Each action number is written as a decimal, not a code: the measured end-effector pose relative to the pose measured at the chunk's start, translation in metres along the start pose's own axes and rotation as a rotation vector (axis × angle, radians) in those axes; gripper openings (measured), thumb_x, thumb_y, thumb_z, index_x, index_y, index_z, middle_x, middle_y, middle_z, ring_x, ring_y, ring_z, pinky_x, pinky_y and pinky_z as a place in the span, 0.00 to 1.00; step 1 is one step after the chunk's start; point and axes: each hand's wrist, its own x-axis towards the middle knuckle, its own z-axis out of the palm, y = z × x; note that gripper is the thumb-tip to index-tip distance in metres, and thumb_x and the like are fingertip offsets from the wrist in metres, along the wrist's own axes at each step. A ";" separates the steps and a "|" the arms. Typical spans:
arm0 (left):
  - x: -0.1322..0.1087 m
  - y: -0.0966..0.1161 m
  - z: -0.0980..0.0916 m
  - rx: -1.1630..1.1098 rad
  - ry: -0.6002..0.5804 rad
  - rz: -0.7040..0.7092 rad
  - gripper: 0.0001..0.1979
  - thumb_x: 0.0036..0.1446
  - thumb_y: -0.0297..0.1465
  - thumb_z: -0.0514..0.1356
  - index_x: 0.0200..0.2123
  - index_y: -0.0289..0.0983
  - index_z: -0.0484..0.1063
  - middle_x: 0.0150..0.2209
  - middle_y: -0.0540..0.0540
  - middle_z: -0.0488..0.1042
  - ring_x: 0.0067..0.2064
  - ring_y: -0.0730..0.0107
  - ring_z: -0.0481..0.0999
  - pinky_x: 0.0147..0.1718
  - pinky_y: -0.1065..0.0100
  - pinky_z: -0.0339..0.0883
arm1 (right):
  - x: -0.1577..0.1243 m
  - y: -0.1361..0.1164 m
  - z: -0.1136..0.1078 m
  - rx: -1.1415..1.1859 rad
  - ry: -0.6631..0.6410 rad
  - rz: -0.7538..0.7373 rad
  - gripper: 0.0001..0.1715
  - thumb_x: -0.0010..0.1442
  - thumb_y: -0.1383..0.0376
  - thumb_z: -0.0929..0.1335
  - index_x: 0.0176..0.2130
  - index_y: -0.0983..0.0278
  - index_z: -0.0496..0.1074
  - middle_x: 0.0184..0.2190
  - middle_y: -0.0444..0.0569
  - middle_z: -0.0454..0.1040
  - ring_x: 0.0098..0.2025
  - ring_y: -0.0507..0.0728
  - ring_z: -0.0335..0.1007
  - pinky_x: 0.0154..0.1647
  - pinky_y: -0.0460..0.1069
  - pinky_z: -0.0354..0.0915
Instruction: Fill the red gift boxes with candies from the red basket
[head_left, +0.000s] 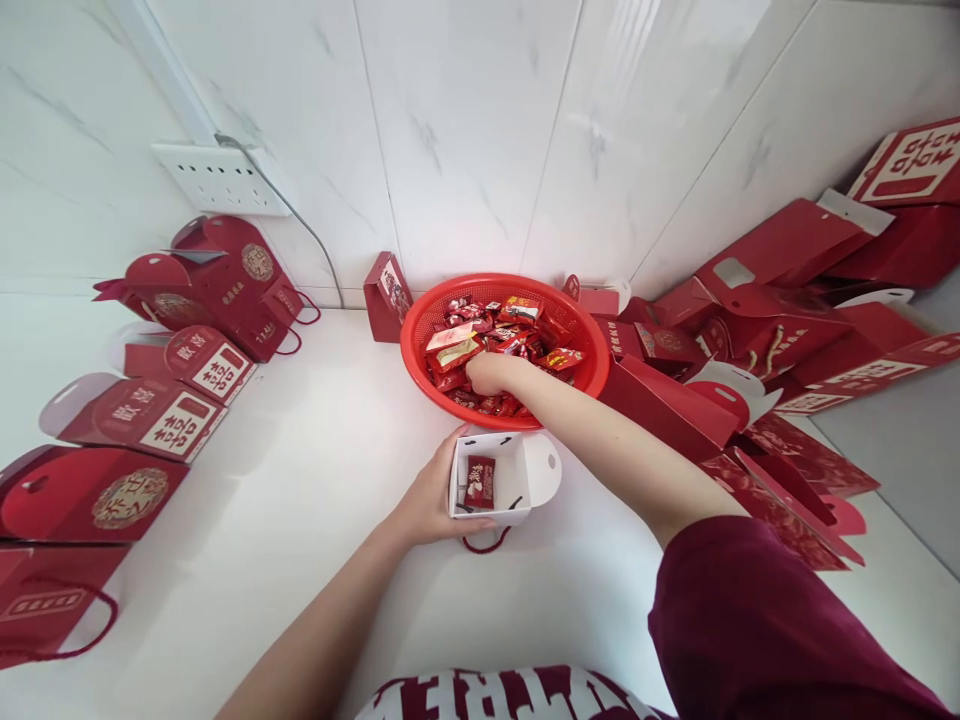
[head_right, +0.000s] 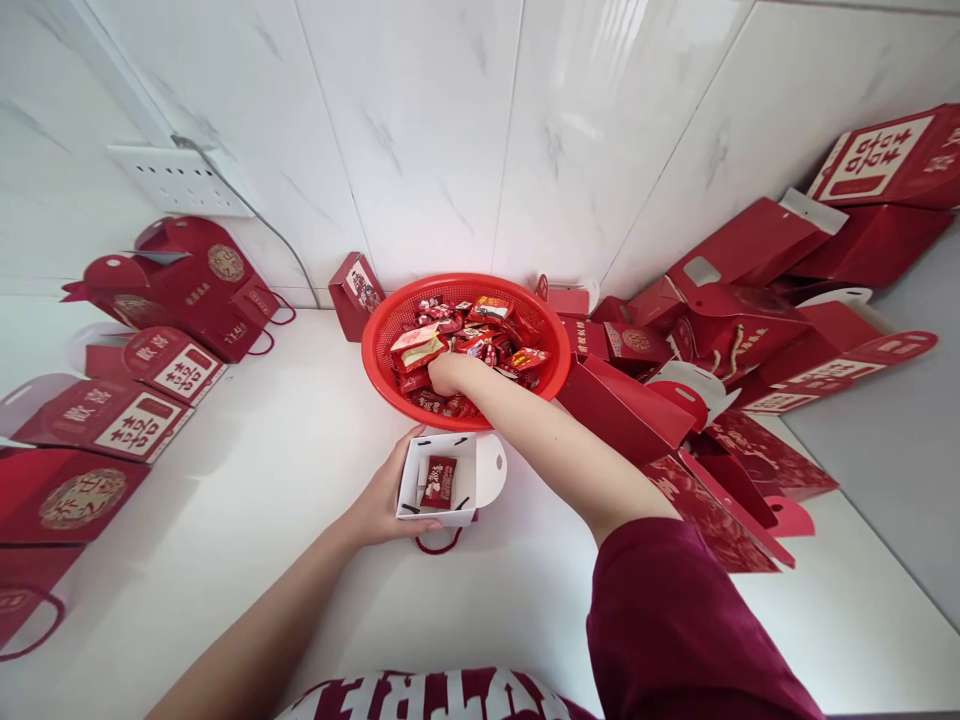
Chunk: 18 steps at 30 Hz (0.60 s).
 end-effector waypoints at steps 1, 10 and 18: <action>0.000 0.000 0.000 0.001 0.002 0.005 0.61 0.43 0.42 0.74 0.70 0.44 0.38 0.69 0.36 0.52 0.68 0.41 0.58 0.65 0.45 0.57 | 0.001 0.000 0.000 -0.029 -0.056 0.013 0.17 0.67 0.60 0.68 0.52 0.67 0.71 0.51 0.54 0.73 0.49 0.58 0.73 0.50 0.57 0.72; 0.002 0.005 -0.001 -0.016 -0.009 -0.003 0.60 0.43 0.41 0.74 0.70 0.46 0.38 0.69 0.37 0.54 0.67 0.42 0.59 0.64 0.45 0.59 | 0.003 0.004 0.002 0.003 -0.376 0.062 0.19 0.63 0.55 0.69 0.35 0.69 0.77 0.33 0.54 0.77 0.36 0.59 0.76 0.39 0.52 0.72; 0.002 0.005 -0.001 -0.039 -0.008 -0.011 0.62 0.43 0.41 0.74 0.71 0.45 0.37 0.68 0.36 0.54 0.67 0.40 0.60 0.63 0.44 0.59 | 0.002 0.006 0.002 0.136 -0.415 0.085 0.27 0.58 0.46 0.68 0.30 0.68 0.77 0.25 0.53 0.74 0.26 0.58 0.72 0.29 0.51 0.69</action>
